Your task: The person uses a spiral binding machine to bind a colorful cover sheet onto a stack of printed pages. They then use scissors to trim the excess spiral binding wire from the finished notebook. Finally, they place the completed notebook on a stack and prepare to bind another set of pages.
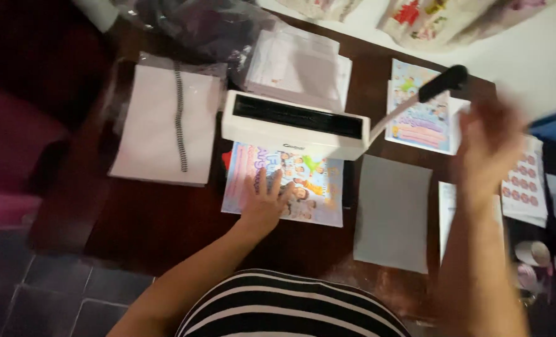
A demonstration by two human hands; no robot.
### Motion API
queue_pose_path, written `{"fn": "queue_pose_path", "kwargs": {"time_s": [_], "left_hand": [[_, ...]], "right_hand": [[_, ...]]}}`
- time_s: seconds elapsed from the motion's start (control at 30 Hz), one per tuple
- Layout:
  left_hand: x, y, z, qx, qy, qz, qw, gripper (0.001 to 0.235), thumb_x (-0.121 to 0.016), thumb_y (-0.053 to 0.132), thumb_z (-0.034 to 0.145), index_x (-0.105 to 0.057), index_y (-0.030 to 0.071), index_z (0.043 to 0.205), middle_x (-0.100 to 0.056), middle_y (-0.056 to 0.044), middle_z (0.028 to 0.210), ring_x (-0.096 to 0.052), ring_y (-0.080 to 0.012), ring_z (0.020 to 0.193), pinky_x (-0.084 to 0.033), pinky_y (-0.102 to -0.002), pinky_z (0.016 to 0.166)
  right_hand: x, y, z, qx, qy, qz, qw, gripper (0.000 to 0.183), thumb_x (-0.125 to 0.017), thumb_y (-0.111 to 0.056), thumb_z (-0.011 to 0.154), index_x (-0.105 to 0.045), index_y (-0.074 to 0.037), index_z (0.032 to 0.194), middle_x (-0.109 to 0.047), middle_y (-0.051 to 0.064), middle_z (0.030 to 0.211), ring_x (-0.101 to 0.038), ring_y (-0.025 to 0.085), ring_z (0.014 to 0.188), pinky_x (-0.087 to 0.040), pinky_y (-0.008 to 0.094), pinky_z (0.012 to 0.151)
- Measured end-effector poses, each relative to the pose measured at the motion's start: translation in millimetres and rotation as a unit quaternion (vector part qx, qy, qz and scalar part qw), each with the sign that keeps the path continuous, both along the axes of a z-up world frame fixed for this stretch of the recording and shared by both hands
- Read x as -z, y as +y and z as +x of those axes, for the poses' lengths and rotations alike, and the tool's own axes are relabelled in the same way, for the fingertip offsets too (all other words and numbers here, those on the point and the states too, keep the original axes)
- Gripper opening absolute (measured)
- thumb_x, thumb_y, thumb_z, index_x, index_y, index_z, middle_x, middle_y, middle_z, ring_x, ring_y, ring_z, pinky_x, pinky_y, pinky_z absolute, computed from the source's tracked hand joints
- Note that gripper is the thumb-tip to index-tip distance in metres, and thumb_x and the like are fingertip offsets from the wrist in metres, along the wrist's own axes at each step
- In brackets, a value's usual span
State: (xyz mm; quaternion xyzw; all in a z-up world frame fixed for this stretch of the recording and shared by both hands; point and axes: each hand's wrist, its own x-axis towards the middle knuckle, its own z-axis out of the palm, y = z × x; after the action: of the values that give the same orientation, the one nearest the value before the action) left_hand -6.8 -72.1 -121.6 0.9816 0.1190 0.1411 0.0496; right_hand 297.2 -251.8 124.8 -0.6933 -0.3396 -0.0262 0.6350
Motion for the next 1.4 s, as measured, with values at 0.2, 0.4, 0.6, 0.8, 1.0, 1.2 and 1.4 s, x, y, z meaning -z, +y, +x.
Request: {"fn": "queue_pose_path", "kwargs": {"time_s": [0.2, 0.4, 0.6, 0.8, 1.0, 1.2, 1.4], "left_hand": [[-8, -1, 4, 0.011, 0.005, -0.007, 1.000, 0.064, -0.062, 0.038, 0.087, -0.052, 0.019, 0.147, -0.042, -0.023, 0.154, -0.038, -0.0581, 0.134, -0.029, -0.081, 0.099], [-15, 1, -1, 0.016, 0.008, 0.059, 0.998, 0.062, -0.061, 0.035, 0.091, -0.051, 0.020, 0.150, -0.042, -0.023, 0.156, -0.044, -0.0570, 0.129, -0.031, -0.081, 0.098], [-13, 1, 0, 0.014, 0.017, 0.041, 0.999, 0.067, -0.063, 0.037, 0.088, -0.048, 0.020, 0.151, -0.042, -0.023, 0.155, -0.044, -0.0570, 0.131, -0.031, -0.081, 0.098], [-28, 3, 1, 0.025, 0.051, 0.035, 0.998, 0.068, -0.062, 0.035, 0.090, -0.044, 0.019, 0.154, -0.041, -0.024, 0.155, -0.040, -0.0586, 0.134, -0.030, -0.080, 0.099], [-25, 7, 6, 0.029, 0.057, -0.017, 0.998, 0.069, -0.069, 0.034, 0.087, -0.044, 0.020, 0.150, -0.038, -0.025, 0.155, -0.034, -0.0604, 0.137, -0.029, -0.081, 0.099], [-61, 5, 8, 0.028, 0.181, -0.048, 0.982, 0.099, -0.086, 0.035, 0.066, -0.039, 0.024, 0.152, -0.030, -0.022, 0.163, -0.025, -0.0583, 0.143, -0.026, -0.080, 0.102], [-83, 9, 13, 0.026, 0.240, -0.135, 0.961, 0.106, -0.091, 0.040, 0.065, -0.034, 0.028, 0.154, -0.020, -0.020, 0.165, -0.016, -0.0592, 0.146, -0.021, -0.078, 0.108]], "right_hand": [[-82, 83, 79, 0.032, -0.368, -0.498, 0.784, 0.044, -0.076, -0.034, 0.097, -0.067, 0.000, 0.123, -0.070, 0.022, 0.113, -0.067, 0.037, 0.102, -0.054, 0.047, 0.085], [-96, 102, 41, -0.060, -0.068, -0.796, 0.599, 0.033, -0.058, -0.023, 0.101, -0.079, 0.002, 0.105, -0.081, 0.018, 0.094, -0.077, 0.033, 0.079, -0.060, 0.045, 0.075], [-86, 94, 27, -0.062, 0.006, -0.741, 0.668, 0.026, -0.056, -0.015, 0.098, -0.076, -0.002, 0.110, -0.080, 0.019, 0.094, -0.079, 0.030, 0.072, -0.062, 0.038, 0.065], [-11, 52, -69, 0.042, -0.521, -0.348, 0.778, 0.022, -0.071, -0.015, 0.080, -0.063, -0.008, 0.099, -0.065, 0.014, 0.096, -0.065, 0.032, 0.088, -0.054, 0.046, 0.075], [179, -43, -126, -0.085, 0.110, -0.485, 0.863, 0.033, -0.076, -0.026, 0.085, -0.064, -0.006, 0.107, -0.073, 0.012, 0.099, -0.071, 0.027, 0.086, -0.057, 0.040, 0.075], [222, -61, -131, -0.037, 0.505, -0.230, 0.831, 0.043, -0.066, -0.032, 0.096, -0.059, -0.003, 0.126, -0.071, 0.006, 0.107, -0.067, 0.017, 0.096, -0.056, 0.035, 0.078], [218, -62, -122, -0.075, 0.512, -0.202, 0.832, 0.040, -0.064, -0.022, 0.099, -0.063, 0.003, 0.129, -0.072, 0.009, 0.105, -0.066, 0.013, 0.082, -0.053, 0.027, 0.068]]}}
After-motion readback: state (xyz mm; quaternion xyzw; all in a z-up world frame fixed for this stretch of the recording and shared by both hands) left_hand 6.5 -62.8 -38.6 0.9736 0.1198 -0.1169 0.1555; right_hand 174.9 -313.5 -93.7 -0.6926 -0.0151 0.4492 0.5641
